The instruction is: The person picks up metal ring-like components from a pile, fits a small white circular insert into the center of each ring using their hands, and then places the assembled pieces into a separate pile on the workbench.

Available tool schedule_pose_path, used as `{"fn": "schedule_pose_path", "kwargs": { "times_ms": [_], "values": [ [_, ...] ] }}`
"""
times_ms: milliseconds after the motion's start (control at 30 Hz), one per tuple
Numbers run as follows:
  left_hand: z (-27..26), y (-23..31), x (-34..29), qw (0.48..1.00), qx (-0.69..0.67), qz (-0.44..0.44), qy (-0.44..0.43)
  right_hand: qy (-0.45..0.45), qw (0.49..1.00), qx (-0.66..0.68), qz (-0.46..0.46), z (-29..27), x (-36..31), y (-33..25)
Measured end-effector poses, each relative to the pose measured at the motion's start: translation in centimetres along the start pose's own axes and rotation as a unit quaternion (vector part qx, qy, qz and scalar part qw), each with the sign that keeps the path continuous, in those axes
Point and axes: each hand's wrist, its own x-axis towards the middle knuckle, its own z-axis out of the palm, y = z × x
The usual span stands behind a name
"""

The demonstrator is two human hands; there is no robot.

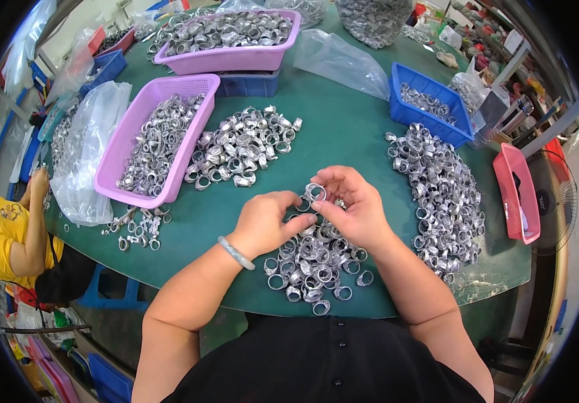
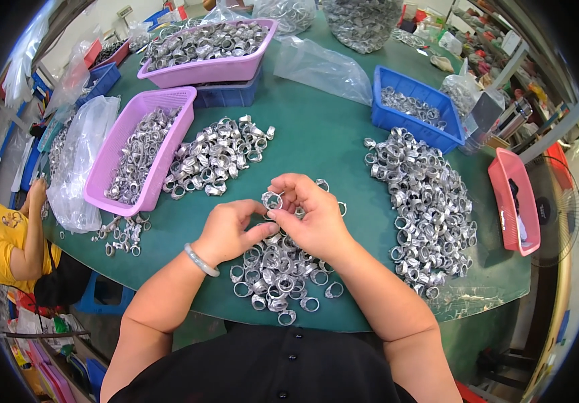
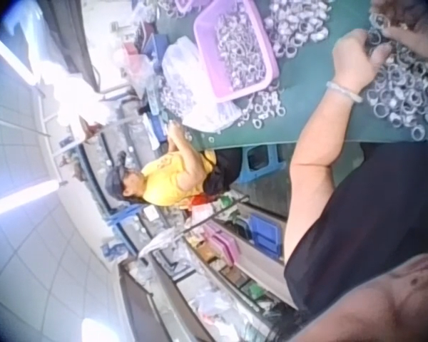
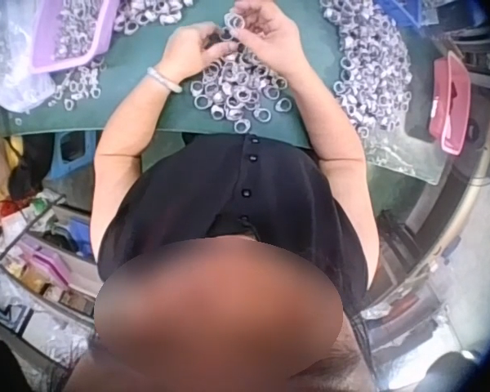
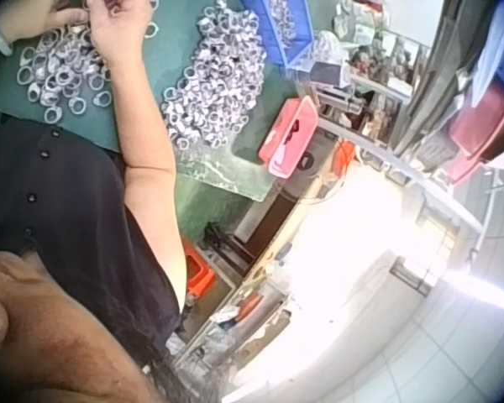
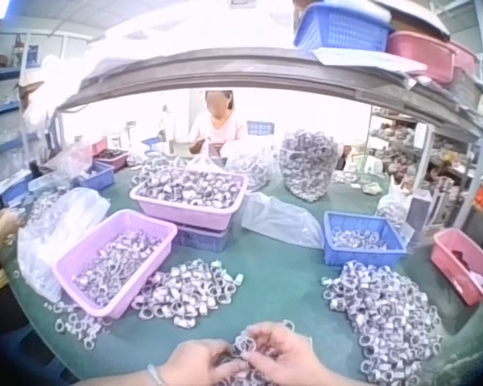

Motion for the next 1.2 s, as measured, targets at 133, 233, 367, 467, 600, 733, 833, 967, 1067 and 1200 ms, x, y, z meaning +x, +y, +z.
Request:
{"fn": "schedule_pose_path", "kwargs": {
  "times_ms": [133,233,367,467,600,733,833,967,1067,1200],
  "values": [
    [-0.3,-0.3,0.2,0.978,-0.208,0.004,0.008,0.01,0.997,-0.045,-0.055,0.0,0.2,0.1],
    [-0.3,-0.6,-0.1,0.95,-0.312,0.018,-0.015,0.01,0.99,-0.101,-0.096,0.1,0.0,-0.3],
    [-0.1,-0.9,-0.2,0.931,-0.365,-0.001,-0.028,0.004,0.98,-0.145,-0.134,0.5,0.1,-0.7],
    [0.0,-0.9,-0.1,0.925,-0.379,0.003,-0.025,-0.003,0.985,-0.136,-0.111,0.4,0.0,-0.3],
    [-0.1,-0.5,-0.1,0.928,-0.373,0.01,-0.012,0.006,0.988,-0.108,-0.11,0.5,-0.2,0.1],
    [-0.3,-0.5,-0.1,0.927,-0.375,0.012,-0.011,0.004,0.988,-0.107,-0.108,0.6,-0.2,0.2],
    [-0.1,-0.7,-0.1,0.925,-0.38,0.015,-0.012,0.001,0.988,-0.11,-0.107,0.6,-0.2,0.1],
    [-0.1,-0.5,0.0,0.925,-0.379,0.014,-0.013,-0.004,0.986,-0.133,-0.101,0.5,-0.2,-0.3],
    [0.2,-0.9,0.2,0.929,-0.369,-0.019,0.003,-0.002,0.981,-0.14,-0.132,0.5,0.0,-0.3],
    [-0.4,-2.0,0.8,0.783,-0.593,-0.186,-0.021,-0.002,0.967,-0.232,-0.108,-0.2,0.3,-1.6]
  ]
}}
